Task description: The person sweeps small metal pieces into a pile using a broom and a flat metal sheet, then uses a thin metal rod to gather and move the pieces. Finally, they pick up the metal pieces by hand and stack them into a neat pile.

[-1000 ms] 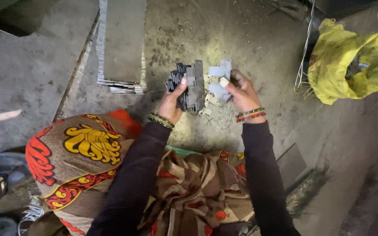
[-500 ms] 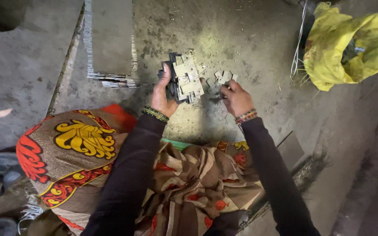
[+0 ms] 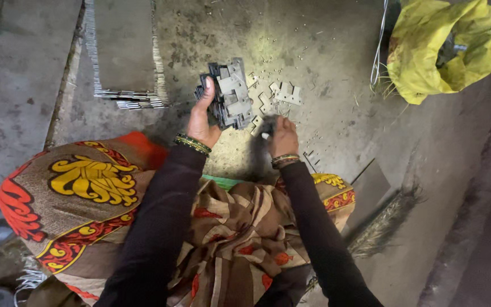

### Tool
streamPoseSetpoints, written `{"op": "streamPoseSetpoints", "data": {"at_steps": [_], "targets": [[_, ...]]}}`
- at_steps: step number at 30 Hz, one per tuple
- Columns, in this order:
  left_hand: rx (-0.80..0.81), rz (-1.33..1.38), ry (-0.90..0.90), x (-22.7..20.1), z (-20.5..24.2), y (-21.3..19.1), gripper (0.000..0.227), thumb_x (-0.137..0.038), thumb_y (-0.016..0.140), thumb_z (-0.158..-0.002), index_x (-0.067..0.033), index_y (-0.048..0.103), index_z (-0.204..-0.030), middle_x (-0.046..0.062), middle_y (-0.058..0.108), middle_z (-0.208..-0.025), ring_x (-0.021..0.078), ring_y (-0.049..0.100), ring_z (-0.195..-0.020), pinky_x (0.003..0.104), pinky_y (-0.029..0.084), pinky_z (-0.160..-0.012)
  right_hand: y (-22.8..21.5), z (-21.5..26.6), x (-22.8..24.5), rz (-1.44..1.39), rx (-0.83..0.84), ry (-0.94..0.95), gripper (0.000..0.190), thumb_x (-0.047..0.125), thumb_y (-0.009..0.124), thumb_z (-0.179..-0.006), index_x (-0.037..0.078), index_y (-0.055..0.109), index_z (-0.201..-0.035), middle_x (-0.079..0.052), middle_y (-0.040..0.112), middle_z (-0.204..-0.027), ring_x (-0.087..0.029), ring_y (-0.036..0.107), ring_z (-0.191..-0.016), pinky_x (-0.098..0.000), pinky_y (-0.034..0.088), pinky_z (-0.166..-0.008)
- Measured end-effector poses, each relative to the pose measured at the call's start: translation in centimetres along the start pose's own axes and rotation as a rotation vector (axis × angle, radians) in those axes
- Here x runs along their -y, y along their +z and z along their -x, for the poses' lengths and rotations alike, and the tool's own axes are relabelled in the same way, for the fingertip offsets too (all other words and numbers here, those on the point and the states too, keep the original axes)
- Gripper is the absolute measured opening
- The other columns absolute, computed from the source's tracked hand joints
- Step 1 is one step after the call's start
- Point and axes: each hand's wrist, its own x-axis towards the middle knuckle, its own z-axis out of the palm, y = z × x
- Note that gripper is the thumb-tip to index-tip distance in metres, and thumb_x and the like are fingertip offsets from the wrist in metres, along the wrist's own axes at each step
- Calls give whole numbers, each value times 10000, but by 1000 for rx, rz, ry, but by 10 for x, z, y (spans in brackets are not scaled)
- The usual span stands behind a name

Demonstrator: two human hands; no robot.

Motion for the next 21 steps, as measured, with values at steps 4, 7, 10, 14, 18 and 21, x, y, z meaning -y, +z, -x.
{"op": "streamPoseSetpoints", "data": {"at_steps": [4, 7, 10, 14, 18, 21], "targets": [[-59, -40, -1, 4, -2, 0, 587, -481, 712, -923, -71, 635, -1336, 68, 710, -1262, 220, 697, -1138, 430, 556, -1026, -37, -11, -5, -430, 157, 144, 390, 174, 762, -821, 38, 662, -1173, -145, 736, -999, -301, 714, -893, -383, 560, -802], [-67, -46, 0, 8, -5, -4, 565, -461, 706, -948, -62, 634, -1342, 61, 701, -1278, 214, 691, -1143, 430, 549, -1030, -87, -25, 3, -667, 189, 325, 328, 209, 772, -917, 12, 644, -1146, -138, 715, -934, -221, 671, -799, -334, 518, -710], [-41, -34, -37, 12, -3, -9, 554, -459, 690, -961, -67, 633, -1348, 53, 700, -1296, 202, 688, -1160, 419, 545, -1042, -125, -29, 24, -1176, 152, 303, 261, 123, 699, -993, 25, 624, -1223, -88, 669, -997, -140, 613, -831, -281, 503, -693], [-10, -21, -59, 15, 0, -9, 564, -507, 643, -1005, -82, 626, -1375, 74, 689, -1281, 219, 669, -1133, 447, 536, -1019, -119, -59, 34, -972, 179, 256, 360, 117, 637, -973, 63, 630, -1329, -25, 702, -1073, -177, 652, -785, -304, 533, -653], [-17, 67, -61, 16, 2, -9, 594, -532, 618, -965, -97, 610, -1369, 71, 688, -1299, 241, 671, -1178, 496, 541, -1035, -64, -96, -22, 57, -290, -242, 632, 36, 761, -720, 55, 628, -1337, -218, 690, -1118, -366, 696, -952, -376, 589, -808], [-6, 64, -47, 11, -1, -5, 608, -537, 607, -978, -94, 591, -1394, 75, 678, -1311, 247, 657, -1192, 510, 530, -1051, -37, -98, -78, -5, -99, -96, 671, 85, 884, -573, -52, 640, -1183, -308, 649, -967, -514, 649, -893, -527, 557, -781]]}}
